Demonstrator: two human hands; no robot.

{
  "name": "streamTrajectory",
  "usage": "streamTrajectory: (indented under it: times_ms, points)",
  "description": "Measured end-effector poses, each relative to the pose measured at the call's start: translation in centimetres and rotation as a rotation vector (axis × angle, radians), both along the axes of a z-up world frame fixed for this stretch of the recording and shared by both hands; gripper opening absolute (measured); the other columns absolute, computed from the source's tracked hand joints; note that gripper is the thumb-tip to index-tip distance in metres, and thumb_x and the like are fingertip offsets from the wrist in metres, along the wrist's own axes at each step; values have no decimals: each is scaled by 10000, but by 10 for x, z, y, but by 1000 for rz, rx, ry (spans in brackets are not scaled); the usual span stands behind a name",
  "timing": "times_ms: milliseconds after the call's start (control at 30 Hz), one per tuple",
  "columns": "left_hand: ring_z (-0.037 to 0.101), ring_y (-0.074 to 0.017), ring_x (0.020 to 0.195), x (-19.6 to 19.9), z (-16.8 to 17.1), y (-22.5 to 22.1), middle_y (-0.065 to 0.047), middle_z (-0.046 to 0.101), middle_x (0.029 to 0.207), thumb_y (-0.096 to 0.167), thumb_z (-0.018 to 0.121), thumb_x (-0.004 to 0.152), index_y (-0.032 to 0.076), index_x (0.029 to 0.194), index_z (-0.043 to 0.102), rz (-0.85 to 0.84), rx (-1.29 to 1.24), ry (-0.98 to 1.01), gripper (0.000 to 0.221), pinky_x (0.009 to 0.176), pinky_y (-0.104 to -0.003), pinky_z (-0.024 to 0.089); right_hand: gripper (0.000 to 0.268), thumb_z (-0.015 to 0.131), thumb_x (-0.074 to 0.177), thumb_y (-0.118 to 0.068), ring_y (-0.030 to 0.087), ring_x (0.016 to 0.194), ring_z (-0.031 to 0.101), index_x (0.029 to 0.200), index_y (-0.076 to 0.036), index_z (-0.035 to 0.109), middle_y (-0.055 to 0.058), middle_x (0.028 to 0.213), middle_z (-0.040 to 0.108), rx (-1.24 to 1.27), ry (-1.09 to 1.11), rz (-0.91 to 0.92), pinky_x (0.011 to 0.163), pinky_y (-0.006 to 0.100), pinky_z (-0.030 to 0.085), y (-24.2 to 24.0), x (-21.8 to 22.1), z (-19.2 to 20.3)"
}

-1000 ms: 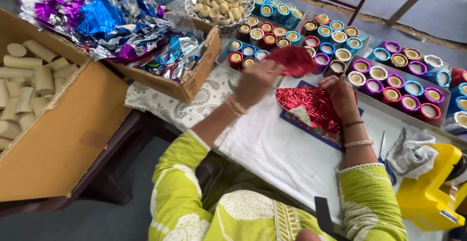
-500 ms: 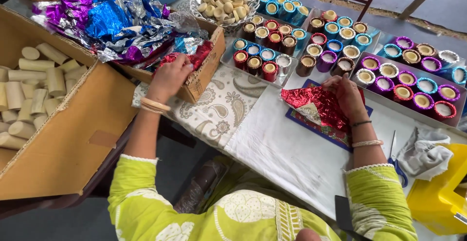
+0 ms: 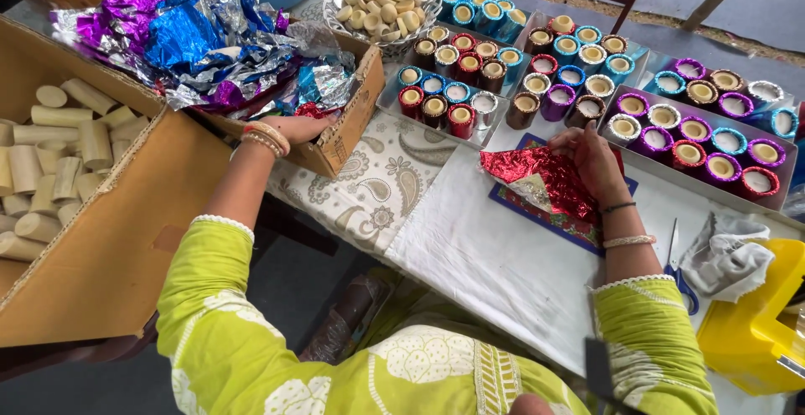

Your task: Wrapping small clay lamps (diyas) in decorative foil and organizing them for packaging.

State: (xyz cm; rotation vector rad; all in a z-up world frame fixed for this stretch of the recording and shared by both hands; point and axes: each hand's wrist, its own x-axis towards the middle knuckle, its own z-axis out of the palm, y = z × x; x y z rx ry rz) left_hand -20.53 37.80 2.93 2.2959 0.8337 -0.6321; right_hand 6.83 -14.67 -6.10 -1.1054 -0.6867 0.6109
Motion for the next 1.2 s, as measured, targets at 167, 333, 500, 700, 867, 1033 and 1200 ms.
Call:
streamTrajectory:
  times_ms: [167,333,500,700,867,1033,1200]
  points:
    - [545,-364,1351,-8,42,-11,-206,597,1468,702,370,1007,39,1380,641,-259,179,-64,807,1182,-413,378,614,305,1178,-473,218,1102,648,1091,14,670,121,1123,682,4,22,0,1013,359,507,0,-2,4]
    - [686,-301,1087,-23,50,-23,-116,710,1211,539,336,1055,130,1255,709,-386,599,-395,588,990,-437,530,590,327,1174,-468,215,1081,655,1098,10,664,120,1123,689,-28,-7,-10,1012,366,511,1,-6,8]
    - [622,-331,1225,-3,-5,-3,-154,630,1454,639,338,1020,68,1399,647,-516,290,-361,752,1039,-440,471,570,343,1173,-467,214,1067,656,1093,4,655,120,1117,688,-50,32,-22,995,360,512,1,-4,6]
    - [687,-333,1138,-16,49,-48,-218,711,1301,810,513,826,-4,1244,708,-166,101,-64,936,983,-391,497,558,351,1160,-475,208,1053,657,1097,-9,650,113,1111,692,-48,34,-32,983,357,518,3,-9,13]
    - [684,-380,1040,-37,80,-103,-209,762,1068,690,474,979,49,983,777,-283,506,-198,710,930,-492,521,574,356,1128,-497,201,1024,676,1087,-18,669,103,1075,700,-54,0,-106,970,352,539,5,-7,14]
    - [645,-328,999,-12,82,-176,-144,674,1010,299,737,1000,56,966,708,-386,730,-877,247,845,-460,531,504,380,1118,-466,169,952,674,1065,-45,652,86,1049,711,-46,-28,-200,894,321,546,-2,-8,30]
    - [625,-330,1095,60,53,-270,-152,671,1101,383,719,935,32,1086,660,-830,271,-1168,388,936,-449,503,427,448,1115,-391,127,929,656,1087,-22,662,55,1037,706,-156,-141,-227,854,290,547,-15,-4,37]
